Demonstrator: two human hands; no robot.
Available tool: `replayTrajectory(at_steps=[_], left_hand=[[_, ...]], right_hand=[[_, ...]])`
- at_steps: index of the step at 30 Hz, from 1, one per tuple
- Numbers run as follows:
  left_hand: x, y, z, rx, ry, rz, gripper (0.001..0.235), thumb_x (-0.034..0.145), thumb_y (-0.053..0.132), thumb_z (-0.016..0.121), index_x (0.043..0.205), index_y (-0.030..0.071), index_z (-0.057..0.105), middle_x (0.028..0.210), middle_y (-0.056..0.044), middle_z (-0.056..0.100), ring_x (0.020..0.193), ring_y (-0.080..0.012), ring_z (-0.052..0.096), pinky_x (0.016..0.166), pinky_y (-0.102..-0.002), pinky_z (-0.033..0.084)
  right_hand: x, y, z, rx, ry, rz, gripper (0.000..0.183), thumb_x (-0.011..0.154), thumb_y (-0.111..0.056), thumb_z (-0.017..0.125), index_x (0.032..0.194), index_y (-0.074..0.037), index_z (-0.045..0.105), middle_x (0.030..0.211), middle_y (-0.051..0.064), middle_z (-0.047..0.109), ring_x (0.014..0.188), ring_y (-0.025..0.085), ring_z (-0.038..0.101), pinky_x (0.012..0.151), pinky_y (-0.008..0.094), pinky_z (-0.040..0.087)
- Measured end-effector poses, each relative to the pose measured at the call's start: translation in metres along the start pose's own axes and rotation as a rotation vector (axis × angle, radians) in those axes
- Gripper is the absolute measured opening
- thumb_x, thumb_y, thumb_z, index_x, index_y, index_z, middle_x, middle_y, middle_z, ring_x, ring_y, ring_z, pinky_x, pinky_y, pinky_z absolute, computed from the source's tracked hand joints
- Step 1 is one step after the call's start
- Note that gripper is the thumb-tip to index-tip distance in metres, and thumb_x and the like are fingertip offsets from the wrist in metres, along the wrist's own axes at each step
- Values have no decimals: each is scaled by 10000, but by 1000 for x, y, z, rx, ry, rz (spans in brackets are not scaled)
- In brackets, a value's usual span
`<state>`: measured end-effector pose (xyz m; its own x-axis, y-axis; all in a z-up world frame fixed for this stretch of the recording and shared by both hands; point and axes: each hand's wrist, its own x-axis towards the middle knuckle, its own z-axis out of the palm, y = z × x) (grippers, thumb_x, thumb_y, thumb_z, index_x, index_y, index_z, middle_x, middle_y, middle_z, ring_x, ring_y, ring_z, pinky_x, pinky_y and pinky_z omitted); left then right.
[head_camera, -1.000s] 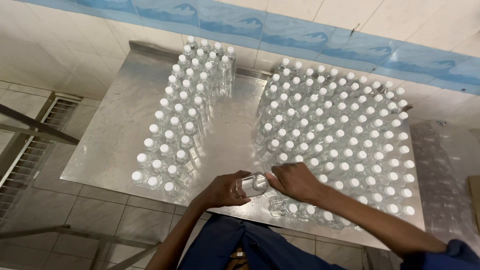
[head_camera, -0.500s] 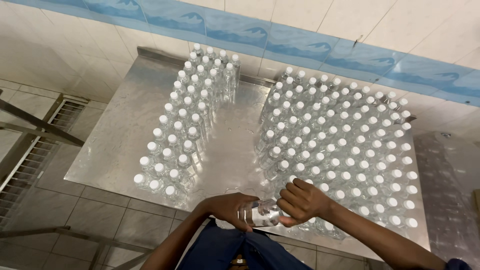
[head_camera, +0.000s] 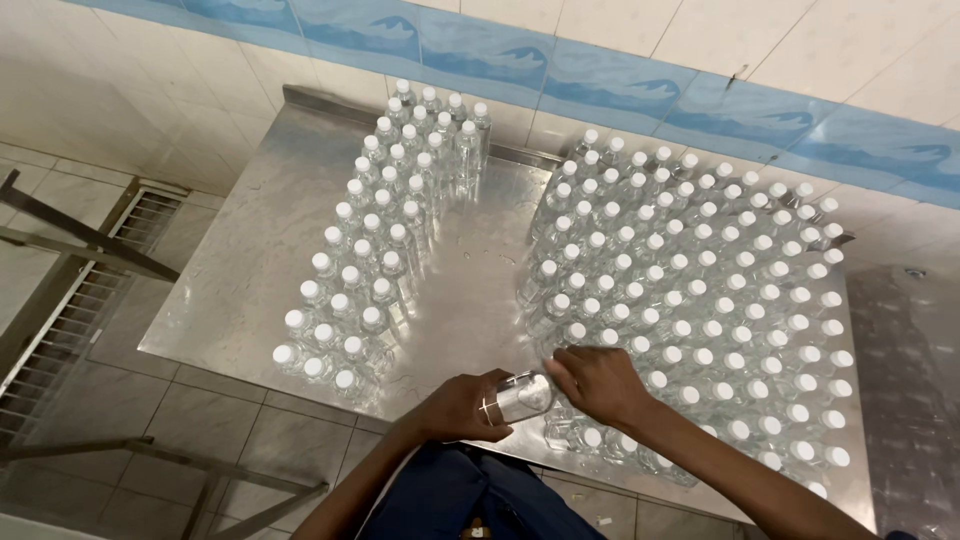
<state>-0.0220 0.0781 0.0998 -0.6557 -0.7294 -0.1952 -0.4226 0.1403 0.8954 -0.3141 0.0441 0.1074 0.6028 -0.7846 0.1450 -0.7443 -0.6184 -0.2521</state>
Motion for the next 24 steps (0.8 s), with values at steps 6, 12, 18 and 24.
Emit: replayTrajectory(at_steps=[6,12,18,24], left_hand=[[-2,3,-15,-301,-473,79,755,832,476,826,1418,53,606,1111,-39,827,996,-185,768,878,-344,594],[3,-15,5,-346,-318,-6,808,813,402,848,1506,91,573,1213,-93,764,950,-208,748,806,-288,637],[17,-23,15,76,-7,-169,863,789,509,777,1565,221,533,928,32,830,822,-227,763,726,-396,551],[46,-82,55,1005,380,135,649,984,245,780,1547,79,503,1130,-212,720,872,-357,713,696,-519,593]], right_hand=[[2,-5,-27,-56,242,-735,574,1176,-508,360,809,-97,520,718,66,510,552,210,457,543,355,382],[-13,8,25,218,218,-298,483,1128,-279,293,678,-185,439,536,-22,354,403,157,301,409,346,301],[-3,27,58,349,-232,473,728,1178,-445,303,518,-139,333,435,4,251,381,155,270,520,399,347],[27,2,17,832,-578,1255,768,1062,-611,373,1638,-104,418,775,29,545,681,124,521,595,303,327]])
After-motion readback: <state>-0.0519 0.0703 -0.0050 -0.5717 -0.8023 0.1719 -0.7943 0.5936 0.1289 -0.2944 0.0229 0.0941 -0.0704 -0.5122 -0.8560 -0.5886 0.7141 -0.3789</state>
